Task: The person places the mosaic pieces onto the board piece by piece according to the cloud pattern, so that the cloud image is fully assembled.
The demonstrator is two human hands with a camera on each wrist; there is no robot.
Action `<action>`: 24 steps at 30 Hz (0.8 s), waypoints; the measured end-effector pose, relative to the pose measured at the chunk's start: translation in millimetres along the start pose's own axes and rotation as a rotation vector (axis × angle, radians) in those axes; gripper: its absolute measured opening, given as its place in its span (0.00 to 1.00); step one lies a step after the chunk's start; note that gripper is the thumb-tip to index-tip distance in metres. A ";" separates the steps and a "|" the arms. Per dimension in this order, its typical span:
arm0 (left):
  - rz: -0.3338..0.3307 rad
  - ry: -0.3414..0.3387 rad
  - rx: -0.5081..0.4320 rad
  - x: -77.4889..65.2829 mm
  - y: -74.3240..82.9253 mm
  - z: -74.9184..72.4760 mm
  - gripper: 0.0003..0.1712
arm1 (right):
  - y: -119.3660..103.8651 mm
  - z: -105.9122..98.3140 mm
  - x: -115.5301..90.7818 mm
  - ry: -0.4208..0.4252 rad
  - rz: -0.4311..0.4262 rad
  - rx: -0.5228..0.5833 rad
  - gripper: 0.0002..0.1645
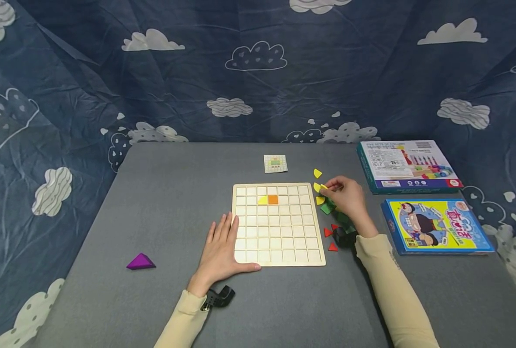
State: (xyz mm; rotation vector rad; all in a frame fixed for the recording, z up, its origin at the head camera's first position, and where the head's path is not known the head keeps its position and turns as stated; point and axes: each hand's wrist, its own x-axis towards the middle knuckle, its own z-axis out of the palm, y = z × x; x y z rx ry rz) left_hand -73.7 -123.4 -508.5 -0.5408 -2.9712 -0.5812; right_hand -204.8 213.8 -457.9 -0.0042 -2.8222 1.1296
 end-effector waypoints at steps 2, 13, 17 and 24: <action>0.001 0.004 -0.001 -0.1 0.1 0.3 0.76 | -6.6 6.5 -1.9 -0.013 -0.030 0.004 0.11; -0.016 -0.017 0.004 1.1 0.3 0.5 0.76 | -42.7 36.4 -6.8 -0.165 -0.085 0.074 0.09; -0.026 -0.027 0.008 1.3 0.4 0.6 0.77 | -50.8 43.9 -5.5 -0.222 -0.080 0.080 0.08; -0.033 -0.030 0.018 1.2 0.9 0.8 0.77 | -58.6 53.7 -2.7 -0.278 -0.070 0.040 0.06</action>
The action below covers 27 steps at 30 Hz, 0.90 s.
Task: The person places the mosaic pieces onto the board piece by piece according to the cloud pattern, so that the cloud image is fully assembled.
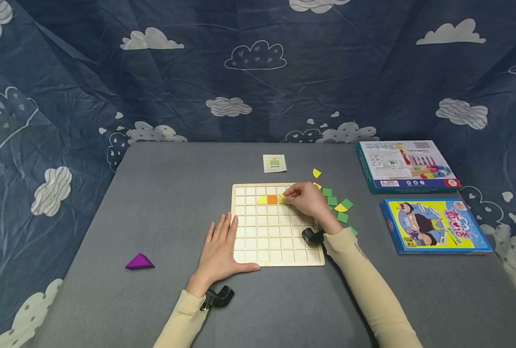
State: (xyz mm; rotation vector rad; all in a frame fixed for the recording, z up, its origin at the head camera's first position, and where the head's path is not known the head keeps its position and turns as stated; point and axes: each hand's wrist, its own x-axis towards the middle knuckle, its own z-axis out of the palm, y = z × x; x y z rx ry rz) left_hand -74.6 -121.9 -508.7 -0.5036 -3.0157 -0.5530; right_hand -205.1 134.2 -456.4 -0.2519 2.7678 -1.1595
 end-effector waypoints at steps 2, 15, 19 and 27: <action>0.002 0.001 0.001 0.0 0.1 0.1 0.77 | -0.1 1.5 1.1 -0.010 0.002 -0.009 0.06; 0.010 0.024 0.007 -0.3 0.7 1.9 0.77 | -2.7 5.1 2.9 -0.016 0.018 -0.068 0.06; 0.000 0.004 0.013 0.1 0.7 1.9 0.77 | -3.2 5.6 3.3 -0.010 0.016 -0.094 0.07; 0.012 0.019 0.017 0.0 0.2 1.4 0.76 | -2.6 5.0 4.5 0.000 0.014 -0.118 0.07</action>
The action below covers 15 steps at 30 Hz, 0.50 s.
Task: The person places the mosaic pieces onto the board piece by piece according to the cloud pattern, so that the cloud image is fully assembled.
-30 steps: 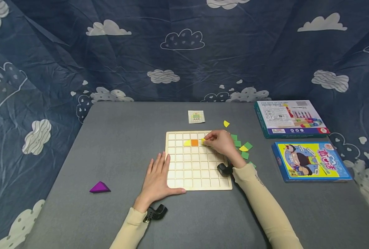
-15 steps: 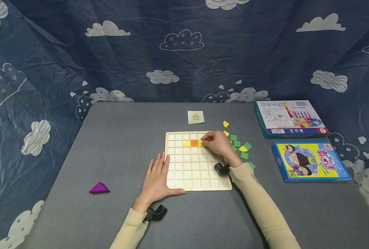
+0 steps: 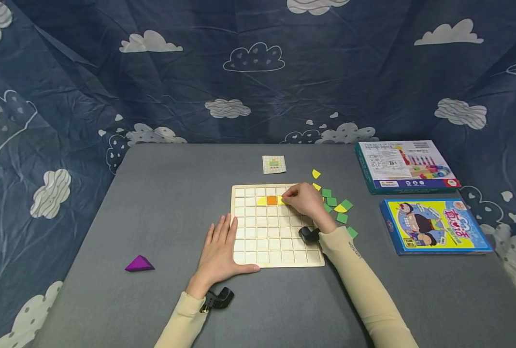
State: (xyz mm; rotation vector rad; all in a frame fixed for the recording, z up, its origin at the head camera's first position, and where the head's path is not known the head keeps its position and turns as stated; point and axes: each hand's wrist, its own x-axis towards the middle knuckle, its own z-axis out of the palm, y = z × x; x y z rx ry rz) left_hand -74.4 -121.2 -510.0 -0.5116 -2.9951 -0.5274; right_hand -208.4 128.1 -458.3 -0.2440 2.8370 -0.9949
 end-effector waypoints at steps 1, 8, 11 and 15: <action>0.003 0.008 0.001 -0.2 0.1 0.0 0.76 | 0.0 -0.2 -0.2 0.000 0.003 -0.004 0.06; -0.001 0.003 0.015 -0.5 0.0 -0.1 0.76 | 0.7 -1.3 -1.1 -0.008 0.025 -0.009 0.06; 0.002 0.005 0.013 -0.6 0.1 0.1 0.76 | 1.4 -2.7 -2.5 -0.019 0.015 -0.013 0.06; 0.009 0.016 0.000 -0.5 0.0 0.4 0.76 | 3.8 -5.4 -4.5 -0.040 -0.006 -0.017 0.08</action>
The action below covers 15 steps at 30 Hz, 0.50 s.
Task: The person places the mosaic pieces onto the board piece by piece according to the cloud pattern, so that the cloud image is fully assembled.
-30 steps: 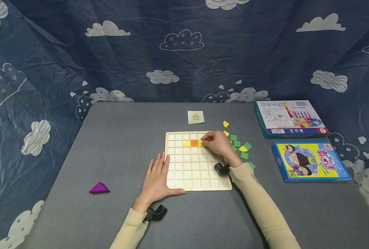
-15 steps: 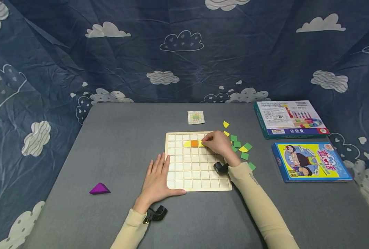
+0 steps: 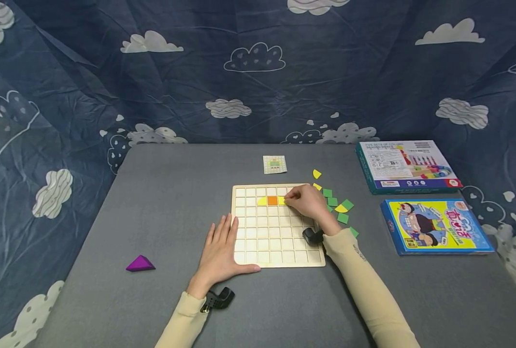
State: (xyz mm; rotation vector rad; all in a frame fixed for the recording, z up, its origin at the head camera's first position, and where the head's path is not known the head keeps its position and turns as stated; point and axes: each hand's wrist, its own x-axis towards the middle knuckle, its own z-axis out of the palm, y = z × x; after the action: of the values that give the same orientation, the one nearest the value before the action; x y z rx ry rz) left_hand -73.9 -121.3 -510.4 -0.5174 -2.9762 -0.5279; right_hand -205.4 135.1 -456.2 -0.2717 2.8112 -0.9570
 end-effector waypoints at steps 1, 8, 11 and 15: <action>0.001 0.002 -0.003 0.1 -0.1 0.2 0.76 | 0.9 -0.7 -0.6 -0.004 -0.007 0.003 0.08; 0.002 0.006 -0.010 0.6 -0.7 0.8 0.76 | 11.1 -7.6 -6.6 0.002 -0.055 0.075 0.09; 0.013 0.021 -0.014 0.4 -1.3 0.9 0.76 | 16.1 -13.5 -9.6 0.024 -0.047 0.099 0.10; 0.011 0.013 -0.020 -0.1 -1.6 0.5 0.76 | 23.1 -22.8 -11.0 0.076 -0.036 0.086 0.11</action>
State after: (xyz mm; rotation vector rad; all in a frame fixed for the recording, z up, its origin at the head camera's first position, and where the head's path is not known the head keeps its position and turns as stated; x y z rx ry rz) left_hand -74.4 -122.5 -511.5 -0.5301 -2.9569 -0.5577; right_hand -202.2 168.9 -451.6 -0.2814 2.8330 -1.1164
